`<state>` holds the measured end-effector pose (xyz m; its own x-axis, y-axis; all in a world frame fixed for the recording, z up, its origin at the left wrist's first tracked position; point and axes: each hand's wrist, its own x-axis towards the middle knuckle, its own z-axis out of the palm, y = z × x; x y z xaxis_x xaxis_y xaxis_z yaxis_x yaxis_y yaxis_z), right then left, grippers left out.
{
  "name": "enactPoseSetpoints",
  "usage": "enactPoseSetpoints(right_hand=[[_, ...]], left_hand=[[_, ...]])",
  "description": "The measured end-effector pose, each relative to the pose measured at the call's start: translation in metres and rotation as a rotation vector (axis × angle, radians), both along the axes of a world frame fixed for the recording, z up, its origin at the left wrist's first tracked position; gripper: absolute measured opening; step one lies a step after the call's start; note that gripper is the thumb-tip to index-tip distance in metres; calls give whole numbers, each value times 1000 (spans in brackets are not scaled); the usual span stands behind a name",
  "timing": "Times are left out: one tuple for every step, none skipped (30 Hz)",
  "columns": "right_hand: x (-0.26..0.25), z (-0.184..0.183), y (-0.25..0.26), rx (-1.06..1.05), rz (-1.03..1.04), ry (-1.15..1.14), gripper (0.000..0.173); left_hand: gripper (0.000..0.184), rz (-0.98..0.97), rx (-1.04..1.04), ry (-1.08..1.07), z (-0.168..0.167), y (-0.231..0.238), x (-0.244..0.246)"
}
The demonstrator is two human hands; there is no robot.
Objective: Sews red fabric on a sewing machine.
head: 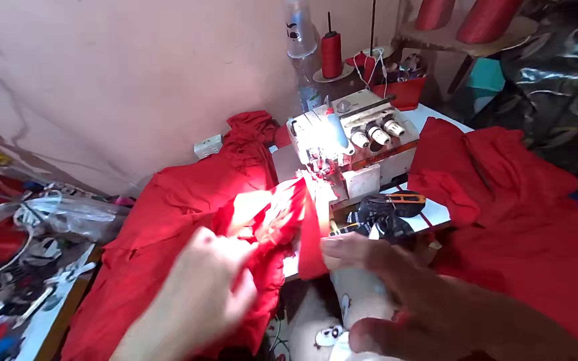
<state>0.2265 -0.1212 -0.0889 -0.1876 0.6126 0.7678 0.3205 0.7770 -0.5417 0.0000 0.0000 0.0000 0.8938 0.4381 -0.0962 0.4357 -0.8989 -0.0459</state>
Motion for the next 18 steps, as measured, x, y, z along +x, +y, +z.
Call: enactPoseSetpoints(right_hand=[[-8,-4,4,-64,58,-1,55],[-13,-4,7,-178,123,-20,58],[-16,0,7,-312,174,-59,58],[-16,0,7,-381,203,-90,58],[-14,-7,6,-375,215,-92,57],[-12,-19,4,-285,189,-62,59],[-10,-32,5,-154,147,-18,66],[-8,-40,6,-89,130,8,70],[-7,-44,7,-79,130,5,70],[-6,-45,9,-94,143,-1,68],[-6,-44,11,-124,169,-1,64],[-8,-43,14,-136,190,15,61],[-11,-43,18,-139,215,42,60],[-14,-42,20,-155,245,66,61],[-16,-40,22,-164,273,82,62],[-19,-39,23,-156,295,93,65],[-22,-38,24,-141,304,105,67],[-24,-38,25,-132,308,111,71]], left_hand=[[28,-179,1,-45,-1,-16,-2],[29,-296,-31,-62,-2,-29,0],[30,-366,-51,-53,-4,-34,2],[30,-367,-11,-49,-8,-29,4],[29,-333,46,-70,-16,-14,5],[30,-295,71,-86,-24,6,4],[32,-268,1,-84,-27,23,1],[31,-294,-95,-103,-28,33,-2],[30,-378,-176,-139,-27,34,-4],[31,-481,-264,-152,-22,26,-2],[33,-578,-322,-145,-16,11,1],[34,-645,-330,-118,-10,-5,5],[36,-667,-285,-68,-6,-20,7],[37,-654,-207,-17,-4,-30,8],[36,-628,-127,16,-3,-35,8],[33,-593,-53,29,-3,-35,8],[31,-555,22,14,-5,-34,5],[29,-527,94,-13,-7,-30,2]])
